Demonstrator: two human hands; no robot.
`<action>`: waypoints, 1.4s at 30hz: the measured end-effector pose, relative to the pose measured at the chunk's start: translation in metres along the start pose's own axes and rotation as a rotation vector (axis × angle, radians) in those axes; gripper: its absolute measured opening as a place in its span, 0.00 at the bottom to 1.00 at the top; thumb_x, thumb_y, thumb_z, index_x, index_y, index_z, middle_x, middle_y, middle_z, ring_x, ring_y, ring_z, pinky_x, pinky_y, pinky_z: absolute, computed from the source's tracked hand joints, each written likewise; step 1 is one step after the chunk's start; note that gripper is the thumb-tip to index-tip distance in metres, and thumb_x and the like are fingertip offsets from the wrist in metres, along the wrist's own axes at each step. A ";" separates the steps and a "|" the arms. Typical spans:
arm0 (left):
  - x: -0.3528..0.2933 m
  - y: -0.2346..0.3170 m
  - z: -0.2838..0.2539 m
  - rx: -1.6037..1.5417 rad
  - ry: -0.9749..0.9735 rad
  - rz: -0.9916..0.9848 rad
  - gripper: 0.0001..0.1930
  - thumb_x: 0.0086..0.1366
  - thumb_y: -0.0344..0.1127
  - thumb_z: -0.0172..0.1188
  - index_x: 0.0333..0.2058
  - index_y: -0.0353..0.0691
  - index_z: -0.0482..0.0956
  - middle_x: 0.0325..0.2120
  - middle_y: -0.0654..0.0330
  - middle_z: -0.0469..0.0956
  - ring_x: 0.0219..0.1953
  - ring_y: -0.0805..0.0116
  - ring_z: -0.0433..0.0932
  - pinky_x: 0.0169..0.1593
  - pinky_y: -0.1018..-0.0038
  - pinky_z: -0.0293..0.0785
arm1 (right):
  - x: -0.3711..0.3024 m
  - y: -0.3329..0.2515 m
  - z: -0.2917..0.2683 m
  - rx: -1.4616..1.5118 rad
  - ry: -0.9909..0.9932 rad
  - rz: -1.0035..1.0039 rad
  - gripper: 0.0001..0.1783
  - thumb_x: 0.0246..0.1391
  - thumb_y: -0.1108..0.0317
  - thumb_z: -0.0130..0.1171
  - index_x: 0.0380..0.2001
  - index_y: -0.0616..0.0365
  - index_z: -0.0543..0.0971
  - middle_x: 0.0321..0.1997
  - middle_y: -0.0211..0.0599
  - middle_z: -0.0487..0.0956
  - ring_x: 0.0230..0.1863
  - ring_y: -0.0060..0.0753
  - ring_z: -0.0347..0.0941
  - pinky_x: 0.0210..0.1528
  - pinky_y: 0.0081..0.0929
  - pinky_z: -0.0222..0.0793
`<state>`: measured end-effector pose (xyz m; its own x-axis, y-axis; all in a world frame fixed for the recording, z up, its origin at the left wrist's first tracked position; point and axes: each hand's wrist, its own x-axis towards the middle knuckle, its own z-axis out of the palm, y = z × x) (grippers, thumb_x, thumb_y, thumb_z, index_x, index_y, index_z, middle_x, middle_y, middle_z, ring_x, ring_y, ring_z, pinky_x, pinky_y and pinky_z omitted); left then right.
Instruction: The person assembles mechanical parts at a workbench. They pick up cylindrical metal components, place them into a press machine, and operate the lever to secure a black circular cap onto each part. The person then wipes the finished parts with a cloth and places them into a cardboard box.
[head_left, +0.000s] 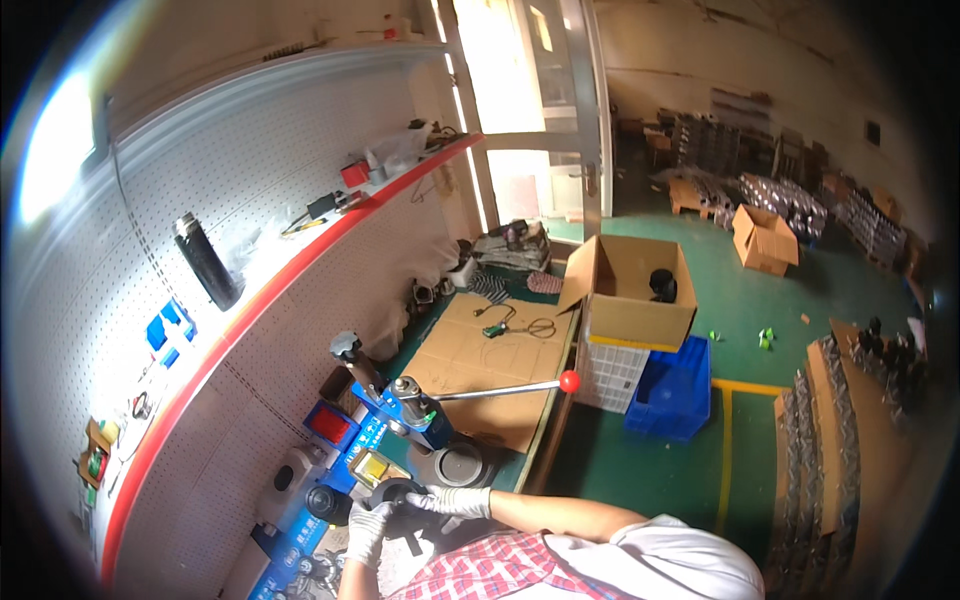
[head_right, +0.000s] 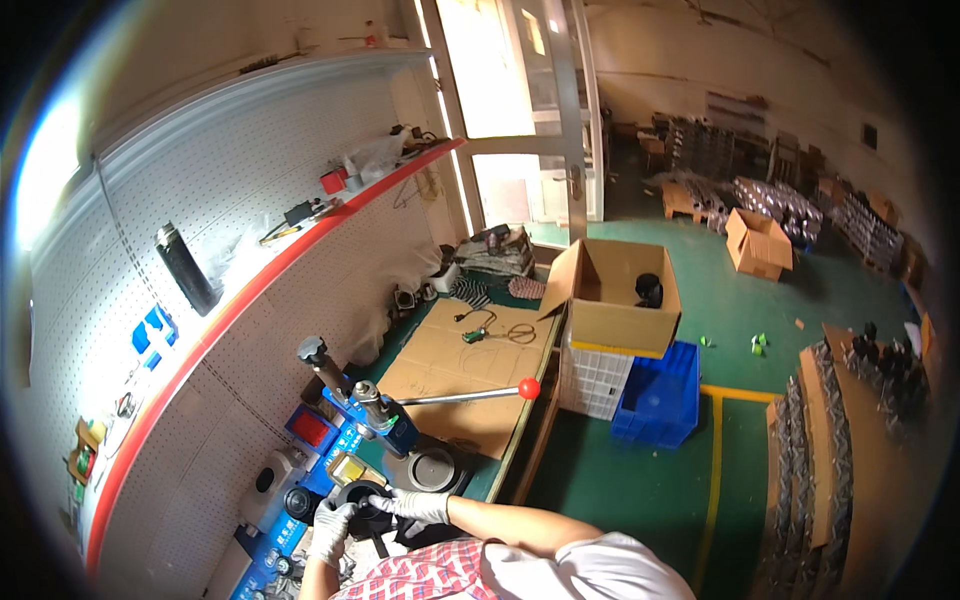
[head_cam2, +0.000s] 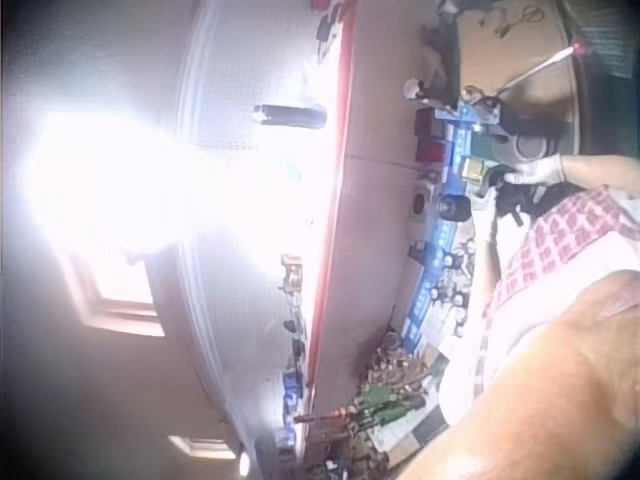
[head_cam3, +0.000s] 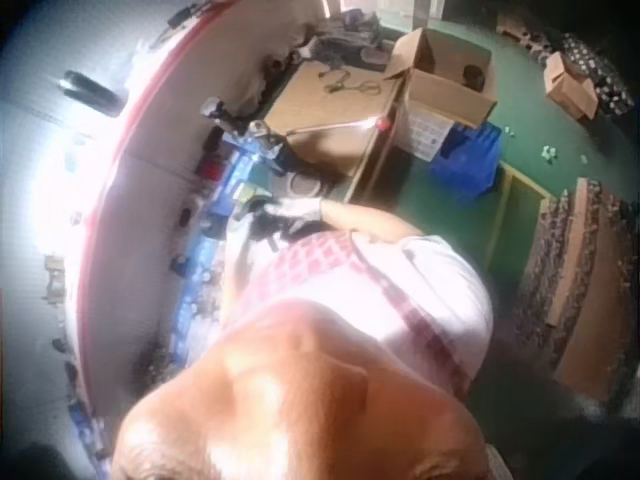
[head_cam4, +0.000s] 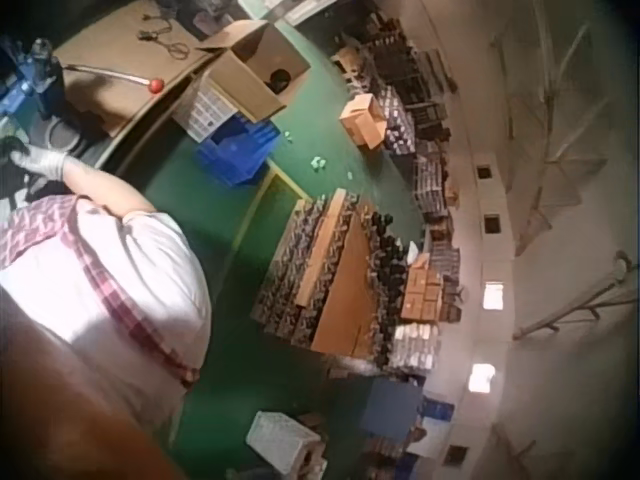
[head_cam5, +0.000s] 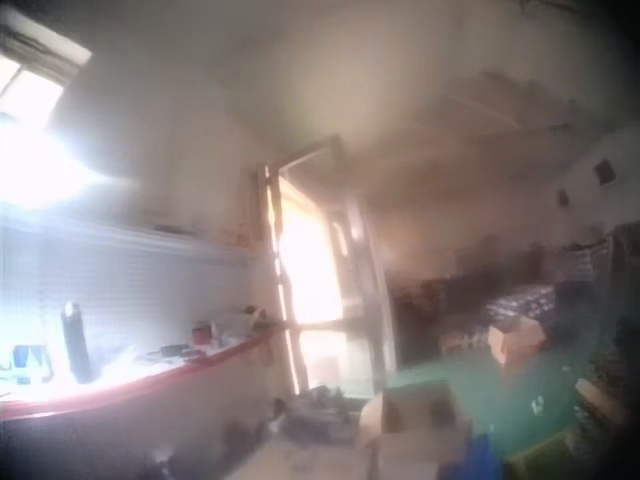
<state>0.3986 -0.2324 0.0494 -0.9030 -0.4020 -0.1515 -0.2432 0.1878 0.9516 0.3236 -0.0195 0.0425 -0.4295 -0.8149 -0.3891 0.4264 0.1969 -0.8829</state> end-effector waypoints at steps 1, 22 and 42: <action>-0.014 0.012 -0.002 -0.043 0.000 -0.075 0.17 0.51 0.33 0.63 0.40 0.34 0.73 0.27 0.62 0.75 0.23 0.75 0.72 0.24 0.79 0.68 | 0.001 -0.002 0.002 0.093 -0.129 0.030 0.44 0.51 0.33 0.56 0.65 0.43 0.58 0.51 0.31 0.71 0.38 0.26 0.71 0.36 0.22 0.74; -0.074 -0.029 -0.007 -0.603 -0.221 -0.060 0.35 0.61 0.63 0.45 0.53 0.36 0.70 0.48 0.56 0.73 0.51 0.64 0.71 0.57 0.65 0.66 | -0.055 -0.053 0.026 -0.904 0.131 -0.706 0.34 0.43 0.53 0.63 0.53 0.56 0.70 0.47 0.48 0.69 0.51 0.49 0.67 0.57 0.39 0.63; -0.084 0.027 0.036 -0.773 -0.133 -0.065 0.22 0.62 0.47 0.64 0.48 0.39 0.75 0.40 0.64 0.77 0.45 0.73 0.74 0.50 0.74 0.71 | -0.046 -0.022 0.031 -1.487 0.284 -1.018 0.22 0.41 0.68 0.62 0.44 0.41 0.79 0.38 0.40 0.73 0.36 0.43 0.72 0.36 0.38 0.71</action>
<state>0.4554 -0.1610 0.0779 -0.9422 -0.2707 -0.1975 -0.0261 -0.5284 0.8486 0.3589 -0.0036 0.0877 -0.2145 -0.8383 0.5013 -0.9724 0.1353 -0.1899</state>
